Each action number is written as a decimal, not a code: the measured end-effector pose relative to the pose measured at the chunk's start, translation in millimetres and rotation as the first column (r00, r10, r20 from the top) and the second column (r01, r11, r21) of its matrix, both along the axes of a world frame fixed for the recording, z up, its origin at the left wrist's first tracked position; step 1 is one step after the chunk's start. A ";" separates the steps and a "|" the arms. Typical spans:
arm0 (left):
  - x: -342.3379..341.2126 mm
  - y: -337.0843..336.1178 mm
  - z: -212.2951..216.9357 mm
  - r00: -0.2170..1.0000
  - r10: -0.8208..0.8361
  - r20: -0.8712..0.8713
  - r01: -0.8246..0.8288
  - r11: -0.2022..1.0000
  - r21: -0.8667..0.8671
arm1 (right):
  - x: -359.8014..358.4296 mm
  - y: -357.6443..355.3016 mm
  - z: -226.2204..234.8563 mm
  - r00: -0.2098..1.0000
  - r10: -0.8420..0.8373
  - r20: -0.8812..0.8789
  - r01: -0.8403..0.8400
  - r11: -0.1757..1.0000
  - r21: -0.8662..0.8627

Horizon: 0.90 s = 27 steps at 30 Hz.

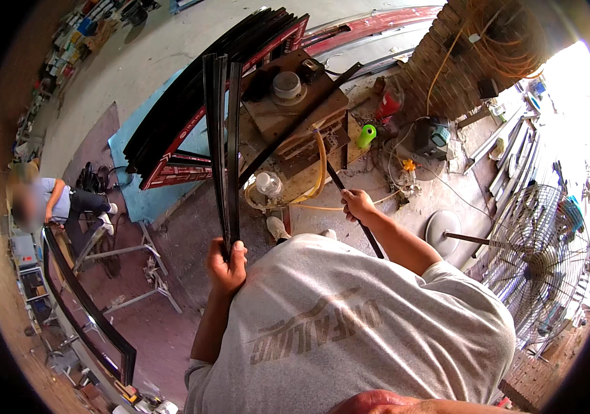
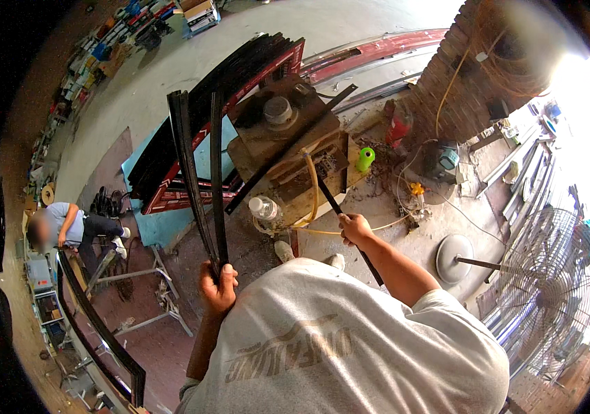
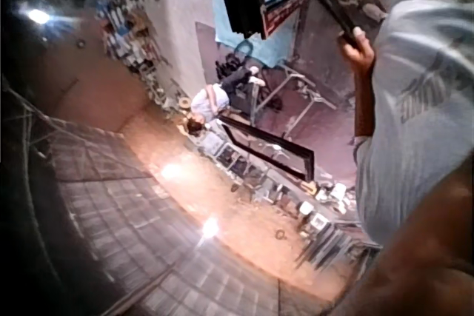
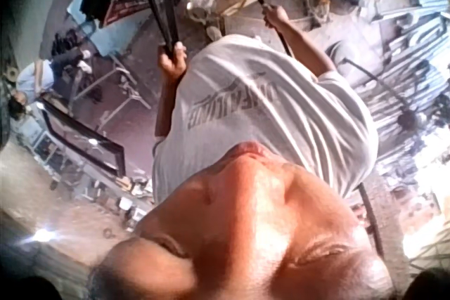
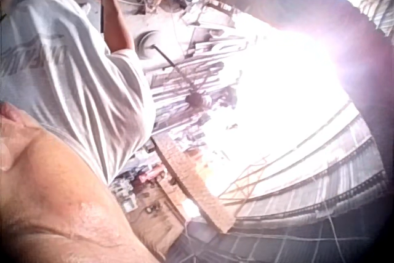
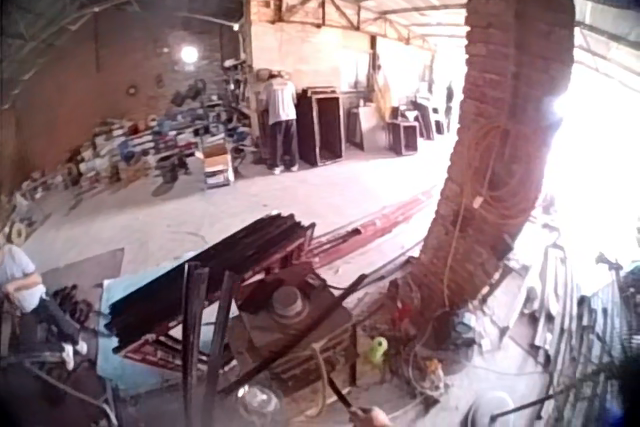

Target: The person uses a spray bottle to apply liquid to long black metal frame profiles and wipes them with a cloth. They handle the profiles one by one, spraying and wiping the surfaces while standing in a workshop.

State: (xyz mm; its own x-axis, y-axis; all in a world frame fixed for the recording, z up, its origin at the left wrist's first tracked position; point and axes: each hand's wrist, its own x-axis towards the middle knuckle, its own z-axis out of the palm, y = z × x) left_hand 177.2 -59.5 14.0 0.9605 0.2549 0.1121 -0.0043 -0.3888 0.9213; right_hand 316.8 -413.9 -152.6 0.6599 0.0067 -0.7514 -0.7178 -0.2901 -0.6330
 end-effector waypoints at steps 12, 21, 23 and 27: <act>13.4 -17.8 2.4 0.998 -0.069 0.013 0.069 0.997 0.025 | -20.7 -13.7 -3.1 0.999 -0.035 -0.018 0.035 0.999 0.019; 15.9 -26.6 -5.6 0.995 -0.100 -0.003 0.100 0.995 0.006 | -24.7 -15.8 -0.2 0.999 -0.026 -0.025 0.027 1.000 0.012; 15.2 -28.9 -6.4 0.995 -0.100 -0.028 0.100 0.995 0.008 | -25.0 -16.3 1.9 1.000 -0.026 -0.016 0.026 1.000 0.016; 16.9 -32.7 -1.1 0.991 -0.134 0.002 0.134 0.991 0.018 | -25.6 -15.9 1.1 1.000 -0.020 -0.010 0.020 1.000 0.009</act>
